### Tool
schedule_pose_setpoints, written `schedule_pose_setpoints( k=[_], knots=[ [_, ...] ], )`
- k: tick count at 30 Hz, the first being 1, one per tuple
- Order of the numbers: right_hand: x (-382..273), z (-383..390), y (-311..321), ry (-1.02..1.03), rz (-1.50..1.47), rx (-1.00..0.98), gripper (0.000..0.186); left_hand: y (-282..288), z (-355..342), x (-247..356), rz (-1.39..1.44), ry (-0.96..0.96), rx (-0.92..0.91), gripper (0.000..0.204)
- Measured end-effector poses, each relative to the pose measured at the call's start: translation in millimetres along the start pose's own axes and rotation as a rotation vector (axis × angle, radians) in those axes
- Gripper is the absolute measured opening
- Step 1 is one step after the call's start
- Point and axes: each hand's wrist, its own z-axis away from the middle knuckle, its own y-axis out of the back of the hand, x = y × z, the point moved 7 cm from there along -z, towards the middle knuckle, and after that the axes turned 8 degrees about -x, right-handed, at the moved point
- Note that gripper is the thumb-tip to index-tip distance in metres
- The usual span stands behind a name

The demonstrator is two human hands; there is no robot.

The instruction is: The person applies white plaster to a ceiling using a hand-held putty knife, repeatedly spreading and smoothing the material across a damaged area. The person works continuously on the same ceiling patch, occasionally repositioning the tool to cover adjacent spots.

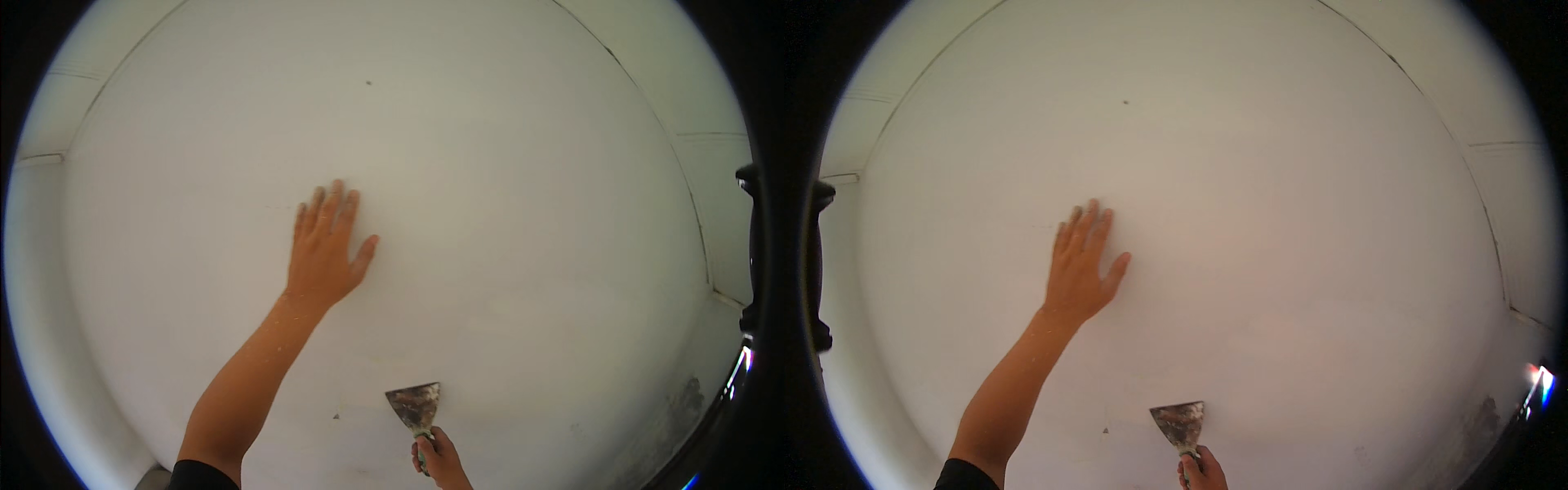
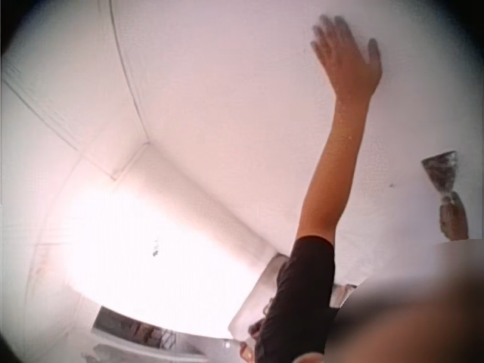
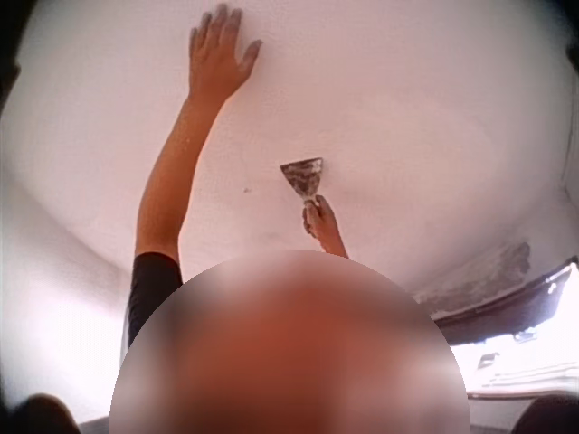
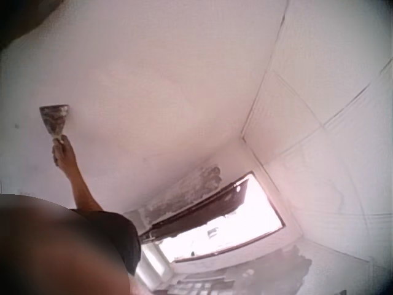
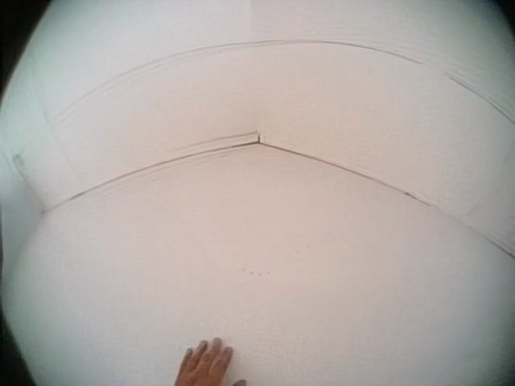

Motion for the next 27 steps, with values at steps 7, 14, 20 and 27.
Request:
schedule_pose_setpoints(
  k=[7,14,20,27],
  knots=[
    [10,-1,6,-0.055,-0.082,-0.022,0.021,12,62,28,0.456,-0.029,-0.128,0.045],
    [1,6,-8,-0.002,-0.070,-0.045,0.025,-19,200,117,0.605,-0.240,-0.420,0.057],
    [-22,16,-31,0.179,-0.094,-0.170,0.052,-65,255,135,0.375,-0.333,-0.389,0.051],
    [-15,4,-28,0.080,-0.245,-0.168,0.046,-74,252,142,0.394,-0.255,-0.201,0.034]
  ],
)
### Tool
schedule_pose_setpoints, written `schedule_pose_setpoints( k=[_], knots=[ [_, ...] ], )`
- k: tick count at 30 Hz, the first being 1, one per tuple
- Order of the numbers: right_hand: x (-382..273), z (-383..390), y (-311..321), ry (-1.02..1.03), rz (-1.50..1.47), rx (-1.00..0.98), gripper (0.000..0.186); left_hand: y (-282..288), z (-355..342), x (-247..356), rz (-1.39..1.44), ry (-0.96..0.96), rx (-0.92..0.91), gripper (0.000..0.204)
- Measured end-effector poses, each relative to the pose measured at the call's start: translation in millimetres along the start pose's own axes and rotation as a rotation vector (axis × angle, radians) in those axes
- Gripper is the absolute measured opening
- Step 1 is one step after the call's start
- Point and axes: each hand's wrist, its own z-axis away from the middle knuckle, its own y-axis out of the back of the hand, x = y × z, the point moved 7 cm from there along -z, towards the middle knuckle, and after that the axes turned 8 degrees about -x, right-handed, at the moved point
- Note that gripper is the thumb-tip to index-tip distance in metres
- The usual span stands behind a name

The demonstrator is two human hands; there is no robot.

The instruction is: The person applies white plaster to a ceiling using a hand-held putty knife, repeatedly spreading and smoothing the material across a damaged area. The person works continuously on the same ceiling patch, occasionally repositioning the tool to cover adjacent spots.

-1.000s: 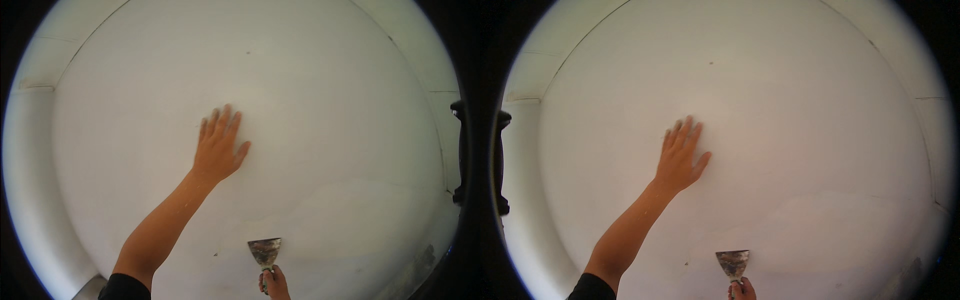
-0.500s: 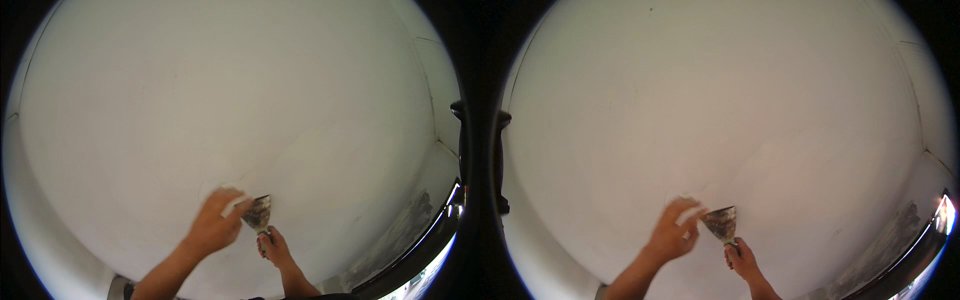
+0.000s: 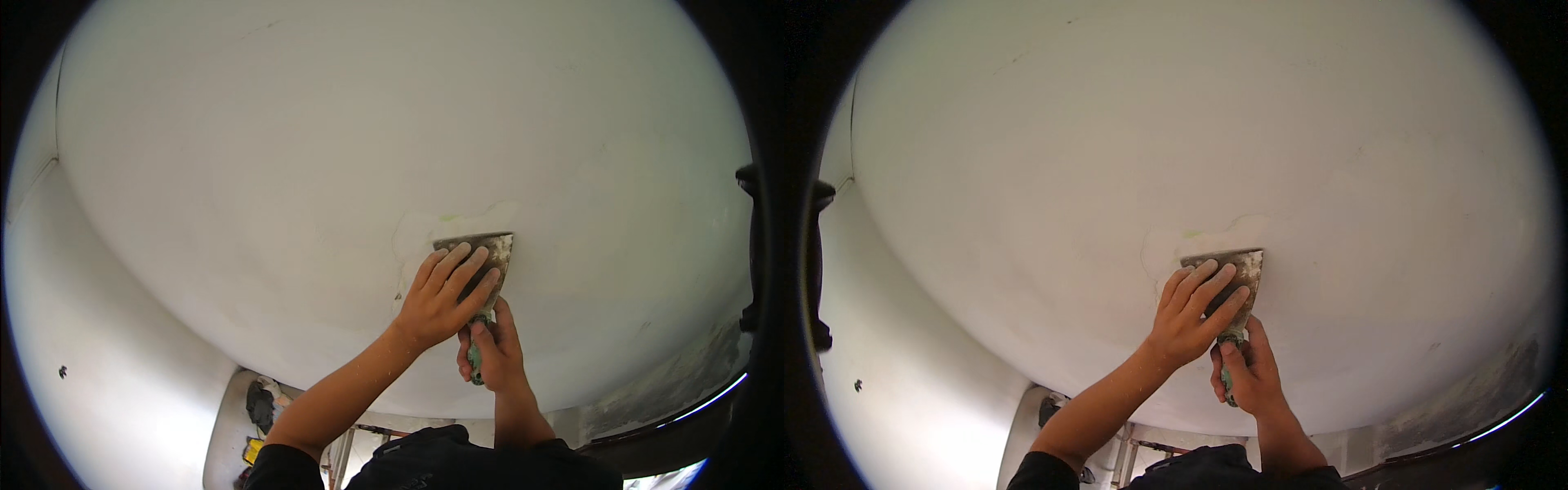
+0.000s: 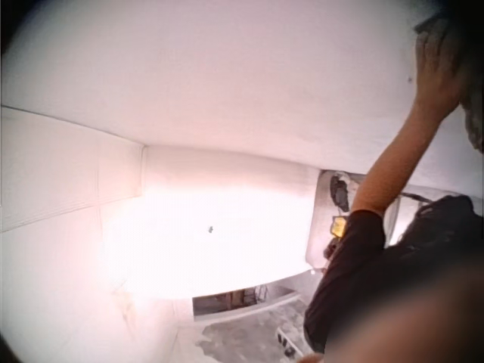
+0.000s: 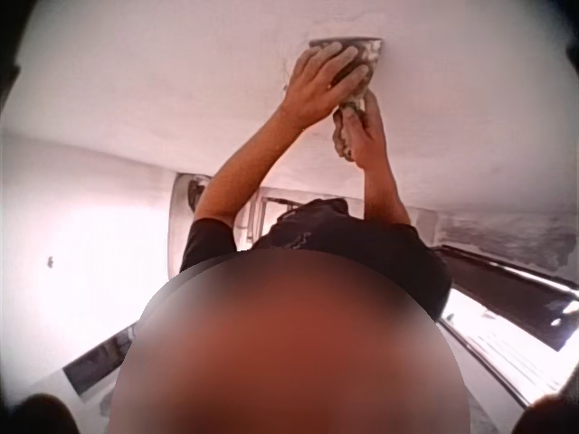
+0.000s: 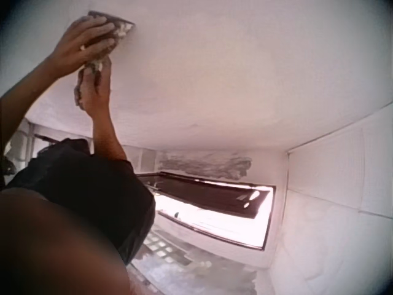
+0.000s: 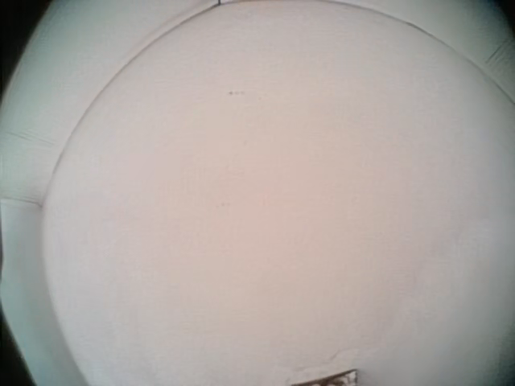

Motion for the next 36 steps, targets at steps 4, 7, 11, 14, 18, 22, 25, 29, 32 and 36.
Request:
schedule_pose_setpoints(
  k=[4,7,11,14,18,22,25,29,32,36],
  knots=[
    [-3,2,-2,0.040,0.029,-0.005,0.045,9,-4,3,-0.007,-0.012,0.059,0.030],
    [-8,3,-5,0.039,0.052,-0.016,0.045,15,-2,3,-0.024,0.003,0.099,0.028],
    [-5,-1,-1,-0.072,0.075,0.000,0.046,5,8,-6,-0.026,0.059,0.120,0.027],
    [1,-5,0,-0.139,0.070,-0.018,0.045,-2,19,-12,-0.012,0.091,0.147,0.025],
    [6,-3,0,-0.211,0.040,0.027,0.047,-5,28,-16,-0.046,0.093,0.143,0.025],
    [-4,5,-6,-0.240,0.106,-0.022,0.050,5,29,-14,-0.053,0.069,0.142,0.023],
    [-7,0,-12,-0.213,0.145,-0.148,0.046,13,34,-12,-0.108,0.025,0.209,0.019],
    [6,0,-18,-0.246,0.208,-0.153,0.044,20,48,-12,-0.161,0.015,0.233,0.017],
    [10,6,-40,-0.128,0.081,-0.177,0.043,28,56,-15,-0.106,0.013,0.244,0.020],
    [17,18,-48,-0.155,0.078,-0.092,0.043,33,60,-12,-0.088,0.019,0.189,0.024]
  ],
)
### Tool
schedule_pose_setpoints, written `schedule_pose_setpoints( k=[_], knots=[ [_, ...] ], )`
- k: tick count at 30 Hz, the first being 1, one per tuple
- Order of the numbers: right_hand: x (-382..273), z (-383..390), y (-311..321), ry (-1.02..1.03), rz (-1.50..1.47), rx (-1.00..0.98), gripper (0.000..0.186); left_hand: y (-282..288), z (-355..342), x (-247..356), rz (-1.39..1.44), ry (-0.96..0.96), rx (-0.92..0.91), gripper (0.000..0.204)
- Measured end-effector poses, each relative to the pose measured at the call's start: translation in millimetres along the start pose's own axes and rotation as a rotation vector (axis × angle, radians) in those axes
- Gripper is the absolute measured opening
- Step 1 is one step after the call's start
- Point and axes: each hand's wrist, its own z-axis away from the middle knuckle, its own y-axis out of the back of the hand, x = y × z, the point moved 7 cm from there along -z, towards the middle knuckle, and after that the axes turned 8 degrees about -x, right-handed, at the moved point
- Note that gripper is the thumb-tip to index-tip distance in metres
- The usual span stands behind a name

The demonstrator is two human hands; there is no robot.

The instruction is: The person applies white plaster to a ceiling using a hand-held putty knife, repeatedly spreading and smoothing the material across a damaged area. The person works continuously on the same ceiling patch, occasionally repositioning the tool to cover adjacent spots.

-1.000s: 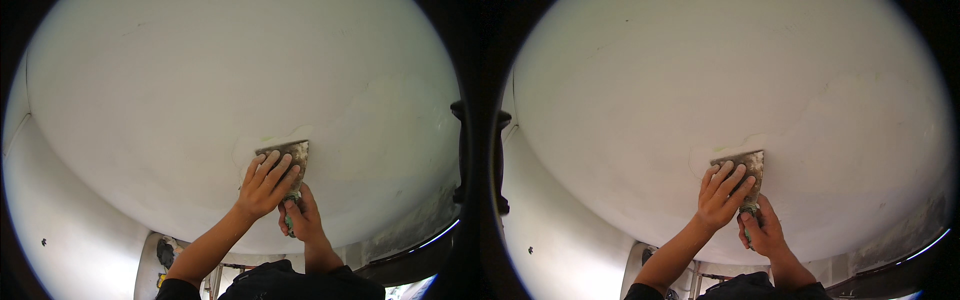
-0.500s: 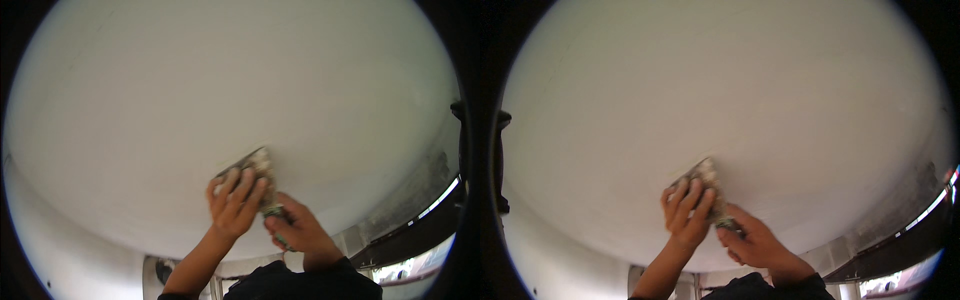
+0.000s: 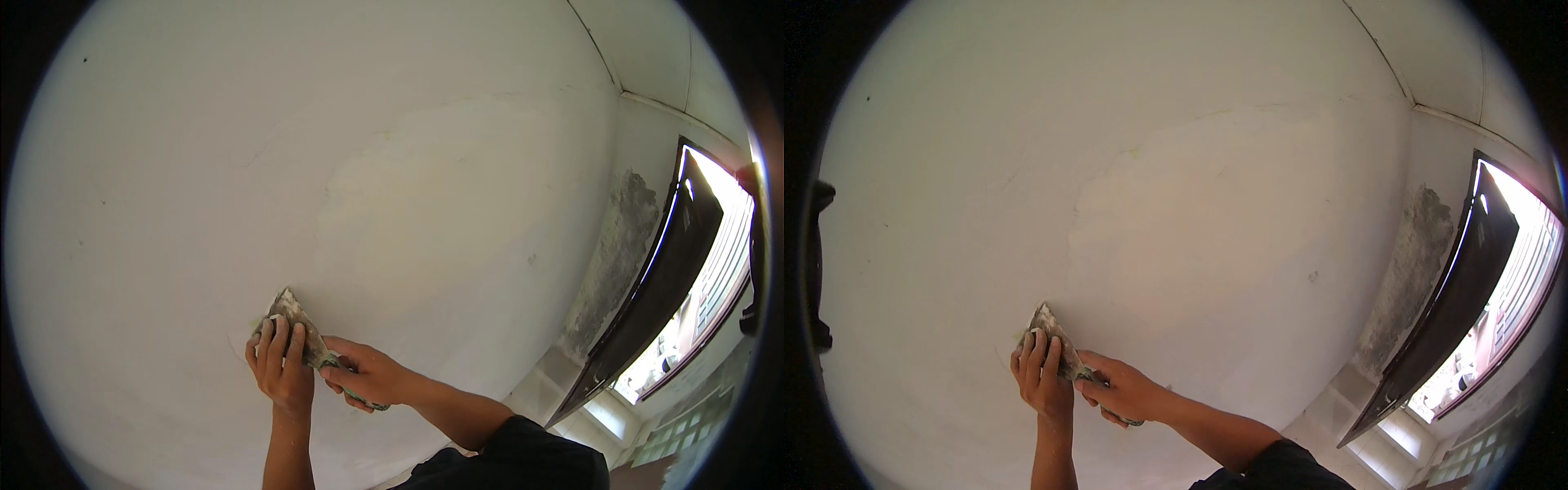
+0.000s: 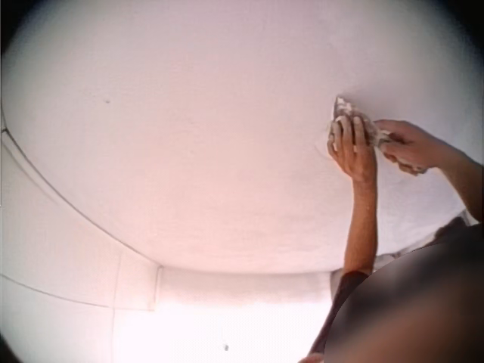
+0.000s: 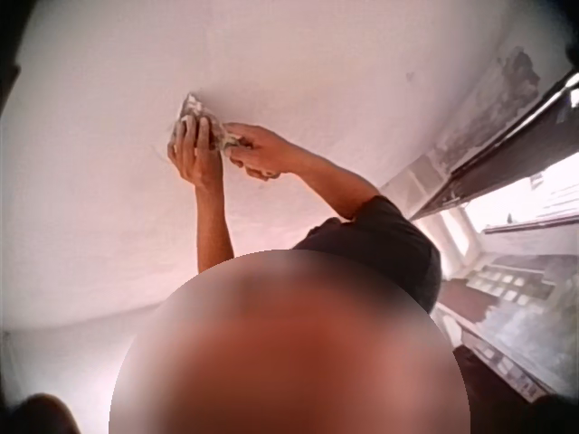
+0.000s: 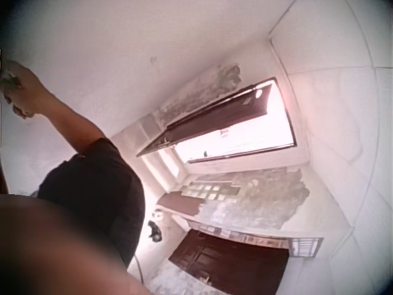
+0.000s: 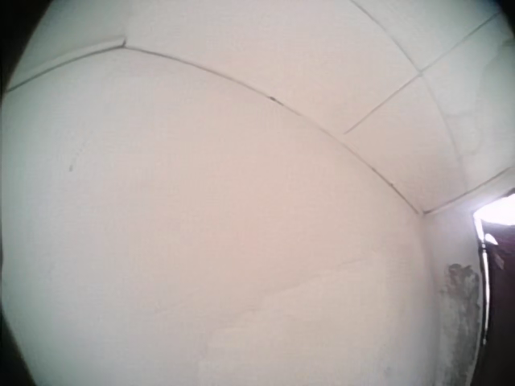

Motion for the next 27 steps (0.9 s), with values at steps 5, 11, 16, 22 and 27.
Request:
schedule_pose_setpoints(
  k=[5,11,16,22,27],
  knots=[
    [10,-2,-3,0.007,-0.027,-0.002,0.049,-1,7,0,0.032,0.060,-0.039,0.026],
    [24,6,-12,-0.009,-0.234,0.003,0.064,-3,14,-9,0.018,0.099,-0.117,0.025],
    [35,16,-18,-0.069,-0.150,0.056,0.065,1,9,-5,0.044,0.052,-0.087,0.026],
    [27,31,-11,-0.069,-0.105,0.229,0.065,12,-2,2,0.131,0.123,-0.069,0.031],
    [1,37,-10,-0.041,0.019,0.196,0.063,19,-12,10,0.147,0.124,-0.032,0.033]
  ],
)
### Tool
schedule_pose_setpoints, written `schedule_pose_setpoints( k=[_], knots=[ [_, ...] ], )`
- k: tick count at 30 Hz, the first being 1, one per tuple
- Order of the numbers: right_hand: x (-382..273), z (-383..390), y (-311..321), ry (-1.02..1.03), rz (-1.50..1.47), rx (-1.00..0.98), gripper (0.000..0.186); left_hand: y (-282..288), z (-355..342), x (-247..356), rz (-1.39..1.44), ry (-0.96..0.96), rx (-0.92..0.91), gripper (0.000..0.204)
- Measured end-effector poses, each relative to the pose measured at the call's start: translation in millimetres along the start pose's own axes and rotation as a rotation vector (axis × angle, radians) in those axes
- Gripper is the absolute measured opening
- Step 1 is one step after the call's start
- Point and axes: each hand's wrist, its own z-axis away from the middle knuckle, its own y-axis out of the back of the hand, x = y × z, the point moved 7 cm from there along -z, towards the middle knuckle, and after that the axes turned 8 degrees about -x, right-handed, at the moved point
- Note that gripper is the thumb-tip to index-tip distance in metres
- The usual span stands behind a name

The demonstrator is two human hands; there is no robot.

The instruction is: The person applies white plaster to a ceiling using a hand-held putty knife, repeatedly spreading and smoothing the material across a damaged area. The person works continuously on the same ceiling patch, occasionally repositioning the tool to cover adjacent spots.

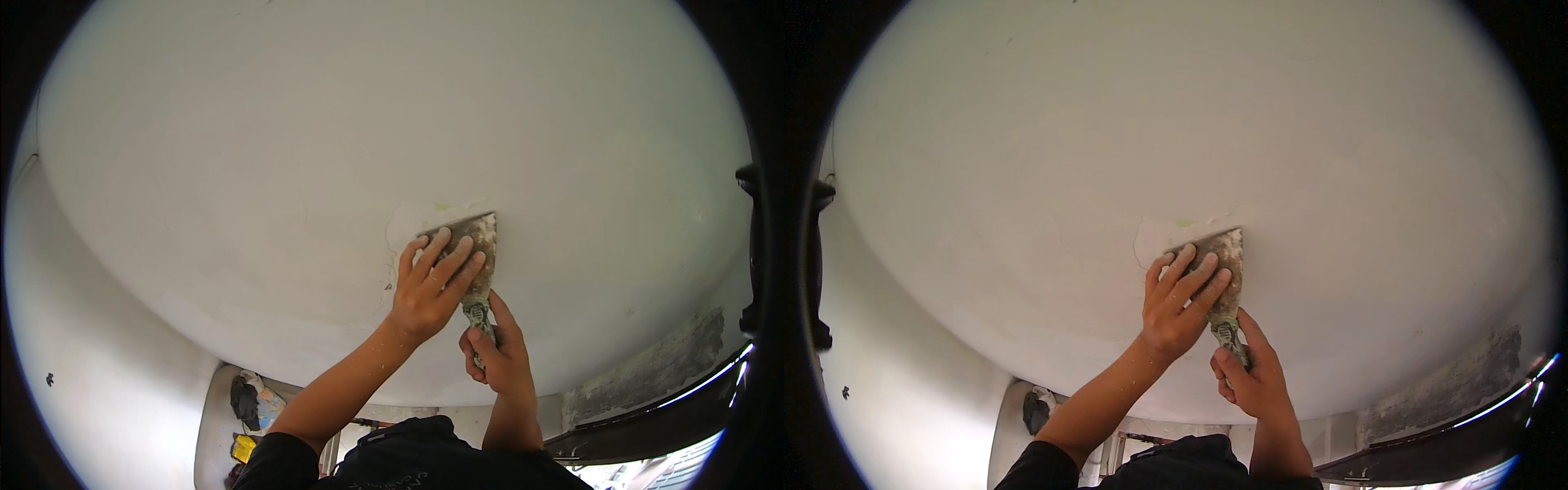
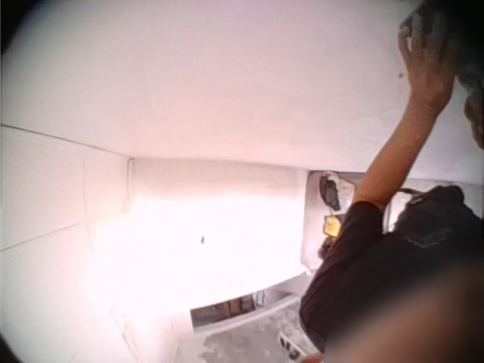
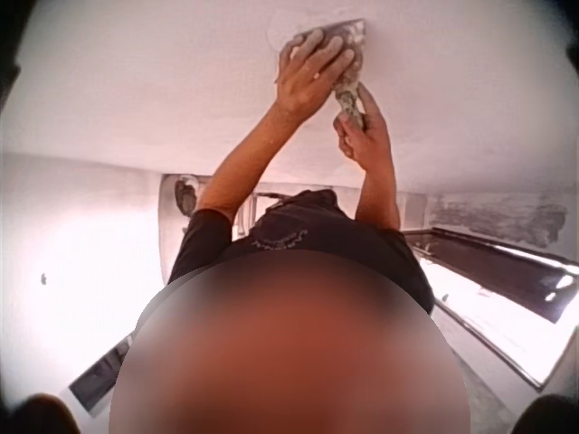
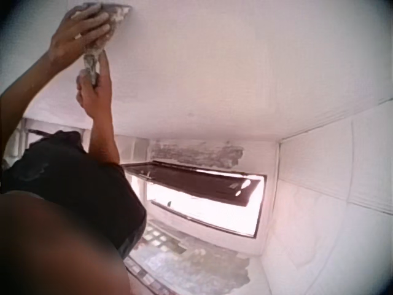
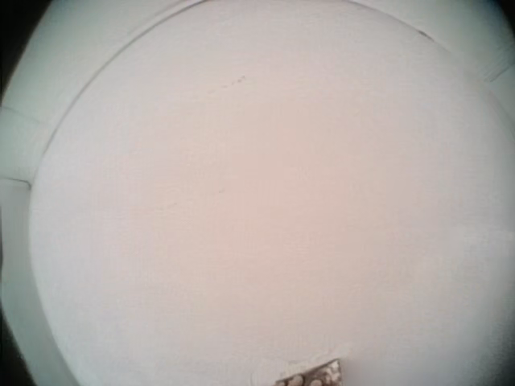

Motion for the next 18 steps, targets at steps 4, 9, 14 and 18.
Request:
schedule_pose_setpoints(
  k=[4,9,14,18],
  knots=[
    [-4,6,0,0.009,-0.052,-0.001,0.060,3,-4,8,0.006,-0.013,0.013,0.030],
    [-9,6,-1,0.062,-0.051,-0.023,0.060,9,-11,11,-0.009,-0.040,0.012,0.027],
    [-17,14,1,-0.030,-0.086,0.053,0.062,9,-15,13,0.005,-0.032,0.005,0.026],
    [-14,16,-8,-0.061,-0.137,0.047,0.063,11,-11,12,0.041,-0.032,0.057,0.027]
  ],
)
